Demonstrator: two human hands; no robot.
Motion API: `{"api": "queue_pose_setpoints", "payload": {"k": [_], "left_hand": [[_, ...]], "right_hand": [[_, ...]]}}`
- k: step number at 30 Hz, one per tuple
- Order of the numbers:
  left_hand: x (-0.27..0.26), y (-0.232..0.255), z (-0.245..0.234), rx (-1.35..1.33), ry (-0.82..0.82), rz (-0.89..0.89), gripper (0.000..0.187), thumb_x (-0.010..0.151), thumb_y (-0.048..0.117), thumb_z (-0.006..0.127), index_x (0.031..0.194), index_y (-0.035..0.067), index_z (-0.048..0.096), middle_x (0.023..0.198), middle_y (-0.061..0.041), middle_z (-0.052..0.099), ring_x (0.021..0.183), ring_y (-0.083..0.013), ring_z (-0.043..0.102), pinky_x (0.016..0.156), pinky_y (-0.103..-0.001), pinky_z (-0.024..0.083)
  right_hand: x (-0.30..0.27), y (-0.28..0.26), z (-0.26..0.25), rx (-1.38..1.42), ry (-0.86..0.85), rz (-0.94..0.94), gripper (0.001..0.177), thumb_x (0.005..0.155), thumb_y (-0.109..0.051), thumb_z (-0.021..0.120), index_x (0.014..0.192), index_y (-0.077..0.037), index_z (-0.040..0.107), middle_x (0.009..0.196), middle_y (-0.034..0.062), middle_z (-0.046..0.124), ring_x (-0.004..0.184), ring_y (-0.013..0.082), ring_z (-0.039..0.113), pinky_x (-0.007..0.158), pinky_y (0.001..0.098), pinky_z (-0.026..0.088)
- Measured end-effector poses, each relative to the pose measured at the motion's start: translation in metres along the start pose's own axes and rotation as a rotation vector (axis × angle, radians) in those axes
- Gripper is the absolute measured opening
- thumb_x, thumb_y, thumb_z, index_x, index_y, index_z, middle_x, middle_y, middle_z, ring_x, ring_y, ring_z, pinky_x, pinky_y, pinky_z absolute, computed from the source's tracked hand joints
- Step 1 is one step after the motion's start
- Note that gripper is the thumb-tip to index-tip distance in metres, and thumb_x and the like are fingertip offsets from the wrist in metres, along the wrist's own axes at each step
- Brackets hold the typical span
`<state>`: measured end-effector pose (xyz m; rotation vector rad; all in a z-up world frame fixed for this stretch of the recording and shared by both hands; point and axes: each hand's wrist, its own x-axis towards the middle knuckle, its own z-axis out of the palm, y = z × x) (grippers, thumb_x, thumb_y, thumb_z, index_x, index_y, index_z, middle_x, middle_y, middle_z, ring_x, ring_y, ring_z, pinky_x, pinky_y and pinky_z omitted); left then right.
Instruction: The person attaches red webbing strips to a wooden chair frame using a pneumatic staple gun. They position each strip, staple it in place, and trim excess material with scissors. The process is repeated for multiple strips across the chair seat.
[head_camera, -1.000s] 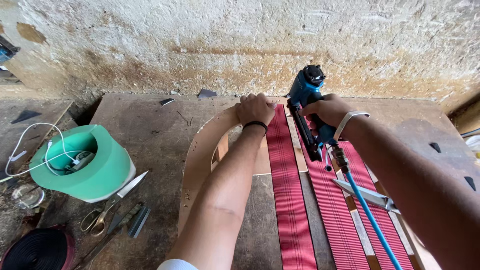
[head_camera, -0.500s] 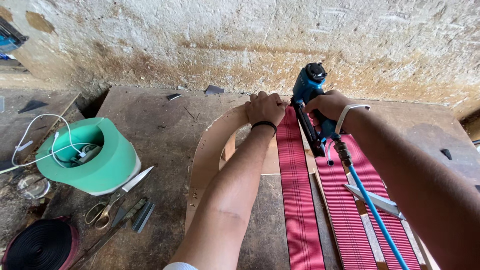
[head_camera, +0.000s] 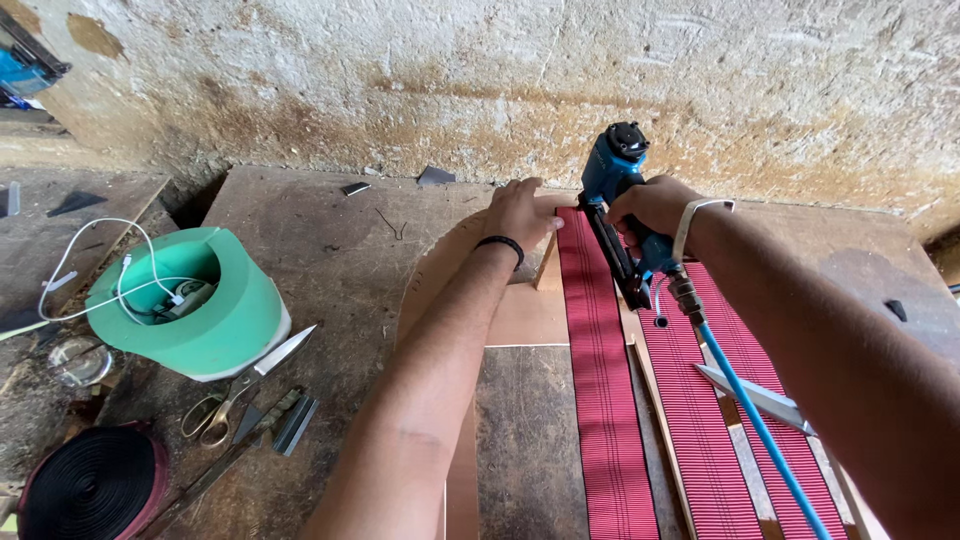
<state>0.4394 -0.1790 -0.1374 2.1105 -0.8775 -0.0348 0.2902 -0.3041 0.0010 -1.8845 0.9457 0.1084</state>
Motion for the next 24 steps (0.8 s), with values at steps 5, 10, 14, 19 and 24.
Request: {"api": "queue_pose_setpoints", "payload": {"k": [5, 10, 14, 19, 24], "left_hand": [[-0.008, 0.005, -0.007, -0.049, -0.043, -0.059, 0.068, 0.075, 0.026, 0.090, 0.128, 0.009, 0.051, 0.132, -0.012, 0.058, 0.131, -0.0301, 0.050, 0.111, -0.041, 0.041], [-0.012, 0.005, -0.011, -0.066, -0.042, -0.066, 0.067, 0.072, 0.022, 0.092, 0.120, 0.010, 0.046, 0.122, -0.012, 0.059, 0.123, -0.0309, 0.054, 0.105, -0.042, 0.045], [-0.008, -0.005, -0.008, -0.139, 0.023, 0.029, 0.054, 0.073, 0.008, 0.081, 0.115, 0.010, 0.047, 0.112, -0.012, 0.061, 0.112, -0.0305, 0.061, 0.093, -0.041, 0.050], [0.000, -0.019, 0.000, -0.418, 0.150, -0.035, 0.045, 0.069, 0.010, 0.080, 0.098, 0.006, 0.046, 0.088, -0.010, 0.053, 0.082, -0.0269, 0.055, 0.073, -0.037, 0.050], [0.008, -0.036, 0.015, -0.490, 0.234, -0.022, 0.029, 0.069, -0.002, 0.056, 0.095, 0.009, 0.048, 0.077, -0.004, 0.051, 0.072, -0.0190, 0.053, 0.066, -0.036, 0.046]], "right_hand": [[-0.003, -0.005, 0.005, 0.091, -0.025, -0.034, 0.018, 0.086, -0.011, 0.072, 0.076, 0.002, 0.065, 0.066, 0.0123, 0.062, 0.052, 0.0240, 0.061, 0.049, 0.0402, 0.052], [0.001, -0.007, 0.013, 0.011, -0.035, 0.002, 0.019, 0.086, -0.011, 0.072, 0.076, 0.002, 0.063, 0.065, 0.0125, 0.062, 0.051, 0.0245, 0.060, 0.050, 0.0406, 0.051], [0.006, -0.008, 0.014, 0.057, -0.057, -0.035, 0.020, 0.085, -0.010, 0.074, 0.073, 0.001, 0.062, 0.063, 0.0117, 0.061, 0.050, 0.0243, 0.058, 0.048, 0.0416, 0.049], [0.002, -0.010, 0.017, -0.009, -0.076, -0.015, 0.021, 0.087, -0.011, 0.073, 0.073, 0.001, 0.063, 0.064, 0.0132, 0.062, 0.050, 0.0252, 0.059, 0.050, 0.0411, 0.049], [-0.047, 0.002, 0.008, 0.153, -0.025, -0.067, 0.020, 0.090, -0.016, 0.074, 0.096, 0.002, 0.067, 0.076, 0.0107, 0.066, 0.058, 0.0204, 0.062, 0.054, 0.0376, 0.052]]}}
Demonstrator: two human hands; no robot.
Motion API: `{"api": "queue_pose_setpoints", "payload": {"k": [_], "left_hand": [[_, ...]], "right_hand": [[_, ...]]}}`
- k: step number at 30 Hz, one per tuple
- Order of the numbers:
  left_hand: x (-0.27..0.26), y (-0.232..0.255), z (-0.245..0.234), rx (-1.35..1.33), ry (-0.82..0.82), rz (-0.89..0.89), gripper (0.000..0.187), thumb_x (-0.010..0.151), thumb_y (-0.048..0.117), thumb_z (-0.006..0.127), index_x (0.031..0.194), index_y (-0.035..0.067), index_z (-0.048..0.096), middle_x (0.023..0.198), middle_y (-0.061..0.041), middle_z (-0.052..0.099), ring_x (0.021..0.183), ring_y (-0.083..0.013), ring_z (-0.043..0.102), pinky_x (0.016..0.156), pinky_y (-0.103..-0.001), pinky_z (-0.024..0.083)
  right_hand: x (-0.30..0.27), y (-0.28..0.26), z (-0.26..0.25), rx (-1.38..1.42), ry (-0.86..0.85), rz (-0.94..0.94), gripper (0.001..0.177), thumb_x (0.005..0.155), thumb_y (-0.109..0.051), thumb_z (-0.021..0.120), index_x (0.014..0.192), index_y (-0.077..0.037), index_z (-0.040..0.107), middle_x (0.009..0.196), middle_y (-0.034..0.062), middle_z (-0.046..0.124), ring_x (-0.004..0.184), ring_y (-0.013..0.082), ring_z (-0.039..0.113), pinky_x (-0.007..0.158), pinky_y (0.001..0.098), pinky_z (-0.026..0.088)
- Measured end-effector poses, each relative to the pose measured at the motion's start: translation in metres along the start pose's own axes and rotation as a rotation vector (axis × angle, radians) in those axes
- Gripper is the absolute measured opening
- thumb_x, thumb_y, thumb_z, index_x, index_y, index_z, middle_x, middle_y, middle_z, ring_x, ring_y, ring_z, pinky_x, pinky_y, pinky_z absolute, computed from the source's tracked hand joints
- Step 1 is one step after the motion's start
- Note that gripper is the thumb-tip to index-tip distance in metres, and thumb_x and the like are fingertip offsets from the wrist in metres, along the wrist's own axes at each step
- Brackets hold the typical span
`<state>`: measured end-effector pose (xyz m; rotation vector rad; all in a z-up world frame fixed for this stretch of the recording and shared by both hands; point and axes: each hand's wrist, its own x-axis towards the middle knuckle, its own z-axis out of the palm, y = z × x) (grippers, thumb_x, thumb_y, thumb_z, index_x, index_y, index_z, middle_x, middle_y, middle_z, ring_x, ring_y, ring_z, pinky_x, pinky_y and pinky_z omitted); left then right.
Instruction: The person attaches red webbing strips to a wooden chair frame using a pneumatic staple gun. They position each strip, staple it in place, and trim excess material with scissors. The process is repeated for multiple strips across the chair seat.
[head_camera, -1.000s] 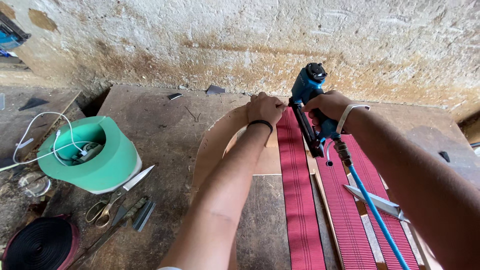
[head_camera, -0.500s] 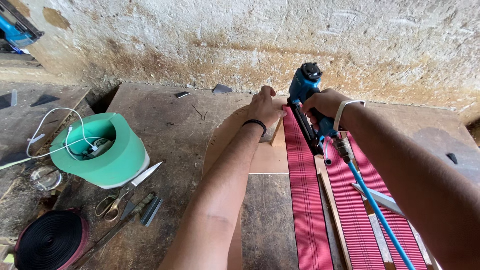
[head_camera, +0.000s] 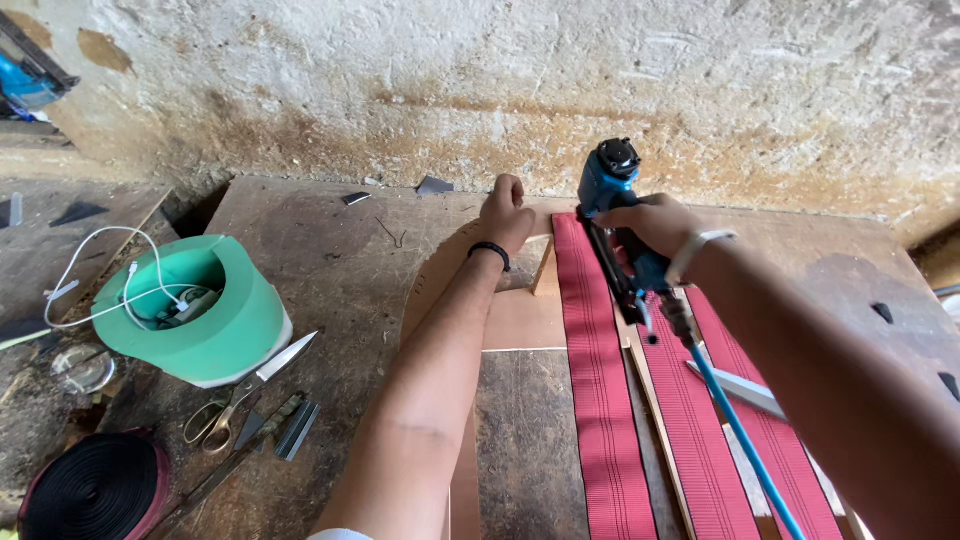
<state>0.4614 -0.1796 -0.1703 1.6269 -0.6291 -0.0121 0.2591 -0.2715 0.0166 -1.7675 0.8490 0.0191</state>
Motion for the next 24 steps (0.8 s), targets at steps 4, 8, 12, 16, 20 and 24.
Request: {"api": "queue_pose_setpoints", "payload": {"k": [4, 8, 12, 16, 20, 24], "left_hand": [[0.010, -0.022, 0.005, -0.064, -0.003, -0.010, 0.020, 0.072, -0.004, 0.053, 0.088, 0.008, 0.050, 0.077, -0.004, 0.051, 0.070, -0.0185, 0.050, 0.064, -0.037, 0.045], [0.010, -0.026, 0.009, -0.126, -0.062, 0.020, 0.014, 0.075, 0.001, 0.059, 0.086, 0.008, 0.056, 0.080, -0.002, 0.060, 0.073, -0.0161, 0.057, 0.067, -0.034, 0.051], [-0.042, 0.008, 0.006, 0.222, -0.107, -0.031, 0.007, 0.085, 0.018, 0.066, 0.087, 0.011, 0.067, 0.082, -0.002, 0.070, 0.078, -0.0163, 0.068, 0.073, -0.033, 0.054], [-0.156, 0.070, 0.005, 0.301, -0.197, -0.428, 0.040, 0.080, 0.021, 0.077, 0.111, 0.005, 0.059, 0.109, -0.016, 0.070, 0.096, -0.0257, 0.068, 0.081, -0.037, 0.057], [-0.234, 0.125, -0.001, -0.435, -0.410, -0.924, 0.045, 0.084, 0.027, 0.072, 0.123, 0.006, 0.065, 0.122, -0.011, 0.071, 0.108, -0.0250, 0.069, 0.088, -0.042, 0.057], [-0.289, 0.159, 0.000, -0.515, -0.435, -0.931, 0.044, 0.092, 0.022, 0.069, 0.130, 0.001, 0.062, 0.124, -0.014, 0.070, 0.112, -0.0260, 0.068, 0.097, -0.044, 0.055]], "right_hand": [[-0.090, 0.051, -0.033, -0.130, 0.027, -0.144, 0.057, 0.083, -0.015, 0.075, 0.138, -0.016, 0.059, 0.084, 0.0088, 0.071, 0.065, 0.0168, 0.066, 0.056, 0.0353, 0.055], [-0.188, 0.135, -0.059, -0.395, 0.157, -0.200, 0.060, 0.080, -0.022, 0.085, 0.136, -0.015, 0.064, 0.077, 0.0106, 0.072, 0.063, 0.0171, 0.063, 0.058, 0.0383, 0.056], [-0.261, 0.202, -0.062, -0.836, 0.346, -0.154, 0.078, 0.078, -0.034, 0.084, 0.151, -0.035, 0.055, 0.095, 0.0030, 0.074, 0.076, 0.0205, 0.072, 0.071, 0.0358, 0.060], [-0.295, 0.244, -0.053, -0.895, 0.482, -0.332, 0.069, 0.075, -0.037, 0.083, 0.140, -0.032, 0.060, 0.110, 0.0087, 0.075, 0.083, 0.0320, 0.074, 0.072, 0.0433, 0.060], [-0.307, 0.270, -0.057, -0.829, 0.363, -0.234, 0.067, 0.082, -0.034, 0.081, 0.145, -0.033, 0.059, 0.133, 0.0027, 0.069, 0.096, 0.0342, 0.072, 0.081, 0.0464, 0.060], [-0.332, 0.285, -0.048, -0.740, 0.403, -0.871, 0.070, 0.074, -0.028, 0.076, 0.140, -0.015, 0.058, 0.149, 0.0170, 0.055, 0.136, 0.0370, 0.054, 0.109, 0.0439, 0.047]]}}
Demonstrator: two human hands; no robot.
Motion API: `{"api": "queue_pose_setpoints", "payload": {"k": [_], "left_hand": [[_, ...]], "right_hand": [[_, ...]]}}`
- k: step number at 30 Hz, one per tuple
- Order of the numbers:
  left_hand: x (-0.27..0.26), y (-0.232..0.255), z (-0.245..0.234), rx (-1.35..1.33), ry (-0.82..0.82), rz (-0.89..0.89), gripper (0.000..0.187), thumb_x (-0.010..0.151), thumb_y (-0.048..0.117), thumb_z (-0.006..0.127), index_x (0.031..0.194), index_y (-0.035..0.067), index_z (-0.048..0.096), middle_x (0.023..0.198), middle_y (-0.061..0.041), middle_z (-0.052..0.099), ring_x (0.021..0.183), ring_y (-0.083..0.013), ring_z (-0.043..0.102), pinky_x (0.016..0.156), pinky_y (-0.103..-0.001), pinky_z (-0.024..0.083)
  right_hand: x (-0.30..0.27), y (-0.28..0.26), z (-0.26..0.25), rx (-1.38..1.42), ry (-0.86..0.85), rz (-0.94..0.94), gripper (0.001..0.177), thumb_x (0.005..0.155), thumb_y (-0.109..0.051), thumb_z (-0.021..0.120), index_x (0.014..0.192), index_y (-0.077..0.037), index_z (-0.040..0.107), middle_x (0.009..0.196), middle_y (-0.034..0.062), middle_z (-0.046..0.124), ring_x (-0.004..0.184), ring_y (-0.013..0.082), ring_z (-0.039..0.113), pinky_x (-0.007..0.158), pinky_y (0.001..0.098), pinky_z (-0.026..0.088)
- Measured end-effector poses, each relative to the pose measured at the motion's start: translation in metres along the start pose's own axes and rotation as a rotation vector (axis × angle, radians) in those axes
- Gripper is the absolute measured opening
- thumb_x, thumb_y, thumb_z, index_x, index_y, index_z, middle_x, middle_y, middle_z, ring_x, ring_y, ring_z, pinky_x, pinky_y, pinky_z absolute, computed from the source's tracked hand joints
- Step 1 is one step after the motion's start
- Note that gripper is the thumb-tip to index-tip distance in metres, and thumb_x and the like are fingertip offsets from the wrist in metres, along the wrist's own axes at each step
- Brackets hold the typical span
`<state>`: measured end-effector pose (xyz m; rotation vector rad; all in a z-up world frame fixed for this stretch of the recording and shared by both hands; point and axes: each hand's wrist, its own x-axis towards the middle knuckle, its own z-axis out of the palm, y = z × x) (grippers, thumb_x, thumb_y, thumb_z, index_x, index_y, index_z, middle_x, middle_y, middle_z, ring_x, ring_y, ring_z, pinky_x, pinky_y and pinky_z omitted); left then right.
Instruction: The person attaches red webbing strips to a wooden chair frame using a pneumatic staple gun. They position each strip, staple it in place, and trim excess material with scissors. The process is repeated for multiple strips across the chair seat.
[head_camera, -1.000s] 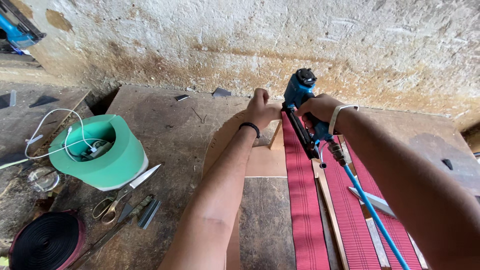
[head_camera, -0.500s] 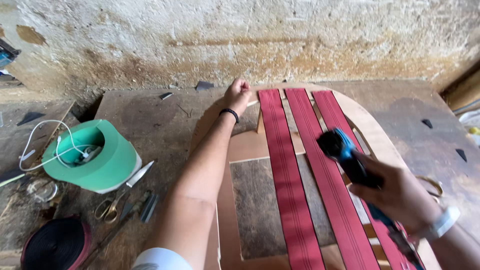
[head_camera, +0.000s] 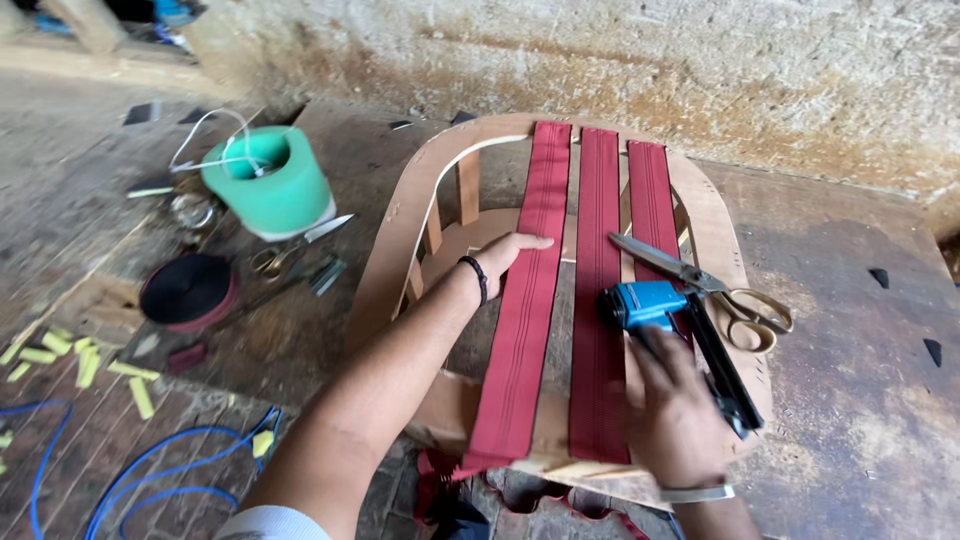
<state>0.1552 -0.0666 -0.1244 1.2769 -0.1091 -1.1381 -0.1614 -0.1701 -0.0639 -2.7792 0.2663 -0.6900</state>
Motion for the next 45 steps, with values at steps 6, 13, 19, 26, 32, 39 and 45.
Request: {"api": "queue_pose_setpoints", "payload": {"k": [6, 13, 19, 26, 32, 39, 45], "left_hand": [[-0.035, -0.021, 0.019, -0.155, -0.274, 0.148, 0.034, 0.096, 0.006, 0.050, 0.125, -0.003, 0.064, 0.116, -0.018, 0.073, 0.106, -0.0310, 0.073, 0.098, -0.046, 0.058], [-0.017, -0.043, 0.017, -0.050, -0.102, 0.104, 0.027, 0.104, 0.010, 0.050, 0.122, -0.004, 0.065, 0.114, -0.016, 0.074, 0.104, -0.0296, 0.072, 0.092, -0.046, 0.060], [0.014, -0.076, 0.016, -0.497, -0.264, 0.003, 0.042, 0.095, -0.004, 0.029, 0.113, 0.003, 0.067, 0.081, -0.002, 0.066, 0.067, -0.0187, 0.064, 0.086, -0.054, 0.061], [-0.067, -0.127, 0.056, -0.335, -0.059, 0.151, 0.030, 0.106, 0.014, 0.037, 0.096, 0.001, 0.062, 0.066, -0.003, 0.056, 0.053, -0.0174, 0.053, 0.066, -0.047, 0.058], [-0.146, -0.193, 0.078, -0.161, 0.155, 0.251, 0.026, 0.106, 0.016, 0.049, 0.091, 0.001, 0.065, 0.065, -0.002, 0.057, 0.051, -0.0144, 0.051, 0.054, -0.038, 0.054], [-0.176, -0.253, 0.083, -0.212, 0.186, 0.327, 0.029, 0.109, 0.022, 0.048, 0.090, 0.005, 0.062, 0.063, 0.004, 0.050, 0.050, -0.0093, 0.045, 0.056, -0.035, 0.055], [-0.205, -0.272, 0.099, -0.259, 0.200, 0.329, 0.028, 0.109, 0.026, 0.048, 0.091, 0.008, 0.061, 0.063, 0.006, 0.045, 0.049, -0.0077, 0.042, 0.057, -0.036, 0.059]], "right_hand": [[0.002, -0.045, 0.001, -0.054, -0.617, -0.122, 0.125, 0.078, -0.071, 0.071, 0.161, 0.001, 0.010, 0.170, 0.0243, 0.008, 0.154, 0.0337, 0.005, 0.123, 0.0403, 0.008], [-0.002, -0.074, -0.013, -0.337, -0.759, 0.019, 0.141, 0.070, -0.091, 0.062, 0.159, 0.000, 0.000, 0.169, 0.0179, 0.000, 0.157, 0.0273, 0.001, 0.127, 0.0380, 0.006], [-0.006, -0.078, -0.012, -0.355, -0.697, 0.086, 0.149, 0.063, -0.095, 0.065, 0.160, 0.000, 0.003, 0.169, 0.0197, 0.004, 0.157, 0.0315, 0.005, 0.126, 0.0426, 0.010], [-0.015, -0.064, 0.017, -0.364, -0.649, 0.121, 0.146, 0.059, -0.092, 0.070, 0.162, -0.010, 0.008, 0.170, 0.0154, 0.007, 0.157, 0.0306, 0.009, 0.124, 0.0500, 0.020], [-0.027, -0.048, 0.040, -0.450, -0.506, 0.060, 0.124, 0.066, -0.056, 0.079, 0.164, -0.012, 0.017, 0.172, 0.0134, 0.013, 0.158, 0.0272, 0.015, 0.120, 0.0489, 0.029], [-0.028, -0.069, 0.024, -0.313, -0.513, 0.135, 0.116, 0.073, -0.060, 0.075, 0.161, -0.010, 0.018, 0.170, 0.0132, 0.013, 0.156, 0.0268, 0.015, 0.124, 0.0479, 0.023], [-0.031, -0.077, 0.012, -0.286, -0.479, 0.132, 0.104, 0.080, -0.050, 0.069, 0.162, -0.010, 0.020, 0.170, 0.0136, 0.015, 0.156, 0.0287, 0.017, 0.121, 0.0509, 0.025]]}}
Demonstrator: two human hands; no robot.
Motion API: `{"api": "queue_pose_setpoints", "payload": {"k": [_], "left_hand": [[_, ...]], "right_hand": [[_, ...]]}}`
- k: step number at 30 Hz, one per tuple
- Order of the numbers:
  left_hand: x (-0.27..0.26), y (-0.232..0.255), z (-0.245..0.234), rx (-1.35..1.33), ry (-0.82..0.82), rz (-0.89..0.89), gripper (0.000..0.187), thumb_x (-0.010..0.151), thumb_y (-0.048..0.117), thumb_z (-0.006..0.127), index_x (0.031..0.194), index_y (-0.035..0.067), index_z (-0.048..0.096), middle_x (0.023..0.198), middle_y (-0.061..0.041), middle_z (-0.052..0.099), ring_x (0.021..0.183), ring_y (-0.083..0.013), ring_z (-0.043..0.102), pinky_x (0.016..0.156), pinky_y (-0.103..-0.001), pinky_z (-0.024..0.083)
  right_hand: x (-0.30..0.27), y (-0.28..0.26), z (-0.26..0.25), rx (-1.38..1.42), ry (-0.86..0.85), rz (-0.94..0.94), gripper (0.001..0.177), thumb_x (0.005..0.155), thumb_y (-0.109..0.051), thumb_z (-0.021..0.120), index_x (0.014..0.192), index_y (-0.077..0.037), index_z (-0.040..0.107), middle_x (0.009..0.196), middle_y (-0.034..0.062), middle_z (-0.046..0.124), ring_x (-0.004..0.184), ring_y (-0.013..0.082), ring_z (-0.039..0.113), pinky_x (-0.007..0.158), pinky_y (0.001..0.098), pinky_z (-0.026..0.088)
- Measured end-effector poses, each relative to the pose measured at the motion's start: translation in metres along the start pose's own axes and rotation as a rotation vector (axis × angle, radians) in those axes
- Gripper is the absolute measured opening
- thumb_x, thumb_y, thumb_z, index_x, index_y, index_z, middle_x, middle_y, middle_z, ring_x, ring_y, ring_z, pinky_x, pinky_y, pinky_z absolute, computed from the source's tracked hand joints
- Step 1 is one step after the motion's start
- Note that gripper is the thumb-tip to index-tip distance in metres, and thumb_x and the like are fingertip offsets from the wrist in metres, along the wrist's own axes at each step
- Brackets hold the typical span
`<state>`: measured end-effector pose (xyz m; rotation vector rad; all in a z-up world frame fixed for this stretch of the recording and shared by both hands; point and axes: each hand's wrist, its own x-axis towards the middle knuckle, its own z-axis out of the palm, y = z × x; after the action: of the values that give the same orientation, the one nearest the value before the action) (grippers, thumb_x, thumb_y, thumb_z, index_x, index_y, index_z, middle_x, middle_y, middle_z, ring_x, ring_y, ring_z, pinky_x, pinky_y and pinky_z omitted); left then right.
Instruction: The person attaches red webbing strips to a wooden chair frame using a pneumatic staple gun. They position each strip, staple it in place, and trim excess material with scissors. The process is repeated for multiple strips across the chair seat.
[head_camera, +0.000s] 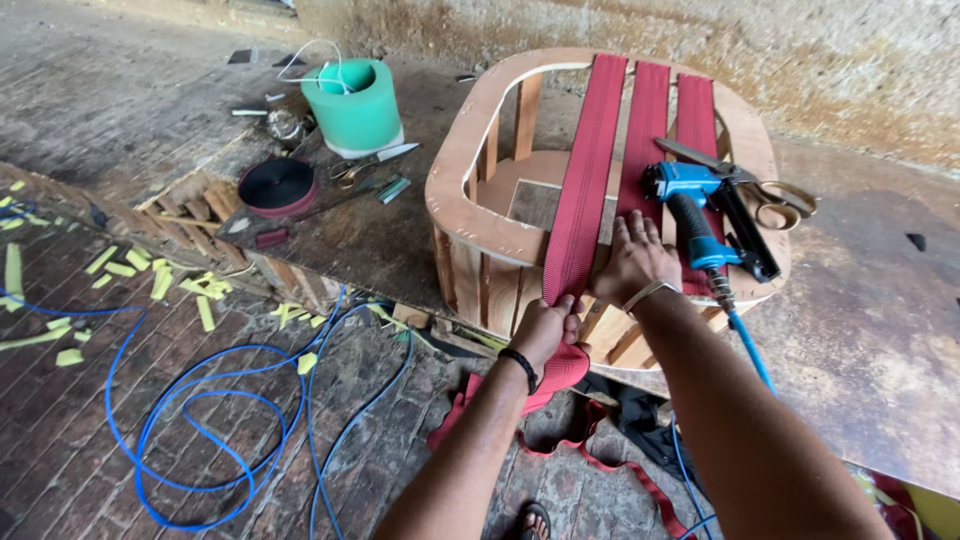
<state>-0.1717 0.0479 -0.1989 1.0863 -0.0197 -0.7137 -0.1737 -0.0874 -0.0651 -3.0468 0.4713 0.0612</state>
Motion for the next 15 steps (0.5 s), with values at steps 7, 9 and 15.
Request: {"api": "queue_pose_setpoints", "payload": {"k": [7, 9, 15], "left_hand": [[0.000, -0.028, -0.014, -0.067, -0.026, 0.110, 0.033, 0.109, 0.029, 0.051, 0.086, 0.006, 0.059, 0.057, 0.007, 0.041, 0.046, -0.0075, 0.039, 0.050, -0.034, 0.054], [0.016, -0.036, -0.023, -0.021, -0.037, 0.134, 0.037, 0.109, 0.029, 0.052, 0.083, 0.004, 0.060, 0.055, 0.005, 0.043, 0.043, -0.0088, 0.039, 0.047, -0.034, 0.051], [0.056, -0.052, -0.046, 0.100, 0.000, 0.113, 0.040, 0.106, 0.032, 0.056, 0.079, 0.003, 0.059, 0.051, 0.003, 0.045, 0.039, -0.0111, 0.041, 0.041, -0.036, 0.048]], "right_hand": [[0.006, 0.009, 0.009, -0.003, -0.022, -0.010, 0.109, 0.074, -0.046, 0.072, 0.162, -0.009, 0.019, 0.170, 0.0147, 0.014, 0.157, 0.0280, 0.017, 0.122, 0.0482, 0.027], [0.011, 0.014, 0.015, -0.005, -0.030, -0.012, 0.113, 0.072, -0.046, 0.074, 0.161, -0.008, 0.016, 0.170, 0.0151, 0.011, 0.156, 0.0282, 0.015, 0.122, 0.0482, 0.026], [0.021, 0.027, 0.033, -0.052, 0.049, -0.195, 0.123, 0.070, -0.063, 0.077, 0.157, 0.000, 0.018, 0.165, 0.0246, 0.013, 0.155, 0.0340, 0.015, 0.124, 0.0419, 0.021]]}}
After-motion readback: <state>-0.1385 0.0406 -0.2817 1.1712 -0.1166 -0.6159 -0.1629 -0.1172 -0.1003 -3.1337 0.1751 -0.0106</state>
